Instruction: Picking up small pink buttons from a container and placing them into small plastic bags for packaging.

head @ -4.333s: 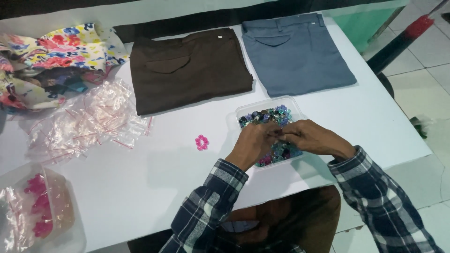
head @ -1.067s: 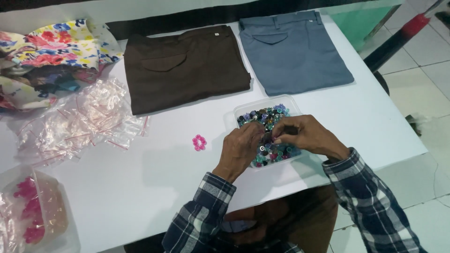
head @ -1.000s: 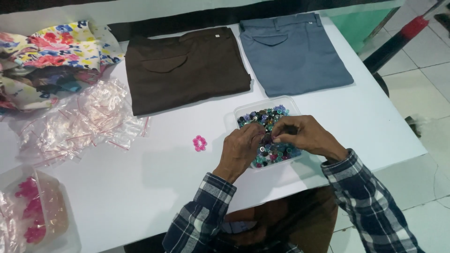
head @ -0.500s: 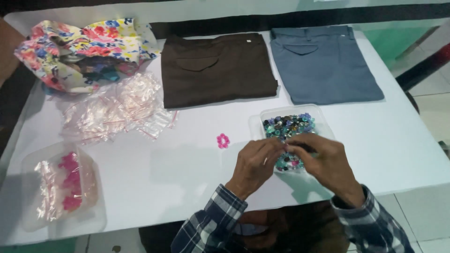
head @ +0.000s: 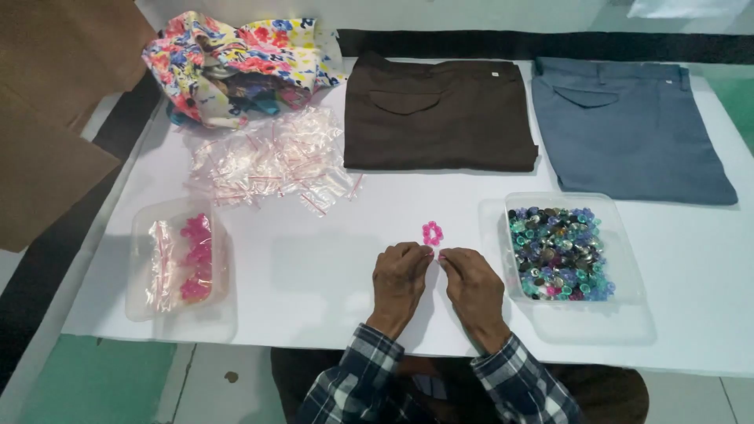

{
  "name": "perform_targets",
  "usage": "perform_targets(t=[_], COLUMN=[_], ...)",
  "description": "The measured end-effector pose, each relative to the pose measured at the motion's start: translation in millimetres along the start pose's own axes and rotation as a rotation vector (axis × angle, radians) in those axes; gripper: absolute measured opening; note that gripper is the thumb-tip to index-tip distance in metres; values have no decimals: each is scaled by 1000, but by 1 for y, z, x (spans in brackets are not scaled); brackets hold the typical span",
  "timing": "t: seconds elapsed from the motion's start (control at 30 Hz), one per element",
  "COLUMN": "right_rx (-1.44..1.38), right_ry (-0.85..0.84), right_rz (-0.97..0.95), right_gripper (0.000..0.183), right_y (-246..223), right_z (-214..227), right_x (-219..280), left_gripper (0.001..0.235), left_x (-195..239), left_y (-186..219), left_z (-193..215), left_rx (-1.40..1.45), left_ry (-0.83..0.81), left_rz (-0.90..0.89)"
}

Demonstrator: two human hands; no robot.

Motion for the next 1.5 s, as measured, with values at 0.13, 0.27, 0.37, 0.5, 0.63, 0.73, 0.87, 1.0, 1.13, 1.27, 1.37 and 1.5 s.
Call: perform_targets(t=[0.13,0.27,0.37,0.5,0.63,0.73,0.87,1.0,1.13,1.27,1.37,1.5], right_rx=[-37,-8,26,44,66,77,162,161,65,63,60,88], right_ry=[-37,-5,-14,-25,-26,-34,125,12,-68,-108,-110,-160], right_rz=[-50,-73,-74,-41,-63,-96,192,381,482,446,340,97], right_gripper=[16,17,18,19,23,27,22,33,45,49,44,44], right_y=[5,3,-2,-2,1,4,-20,-47,-86,-130,-159,-148], right_z=[-8,-12,-8,-9,-11,-12,-4,-22,-55,-107,-140,-195], right_x=[-8,-13,-10,-7,-5,-2,11,34,34,1,-37,-84], left_gripper=[8,5,6,4,7,9,5,10,29,38,41,40], left_x=[-7,-10,-6,-7,-6,-5,-6,8,17,0,-21,-33], left_y=[-8,-14,-13,-8,-6,-1,8,-4,-57,-137,-164,-185], left_z=[-12,-14,-15,-11,-9,0,30,53,70,94,105,102], left_rx=[-13,-12,6,47,38,38,204,314,165,119,116,0], left_ry=[41,-7,-33,-46,-27,-17,49,183,287,397,361,281], left_rz=[2,29,43,29,14,18,82,195,239,409,456,432])
Point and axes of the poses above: each hand's wrist, its own x-axis away from the middle knuckle, its own z-axis out of the back of the hand, y = z × x, the point moved 9 cm from there along -x, towards the middle knuckle, and after that the axes turned 9 degrees about -z, right-handed, at the moved point
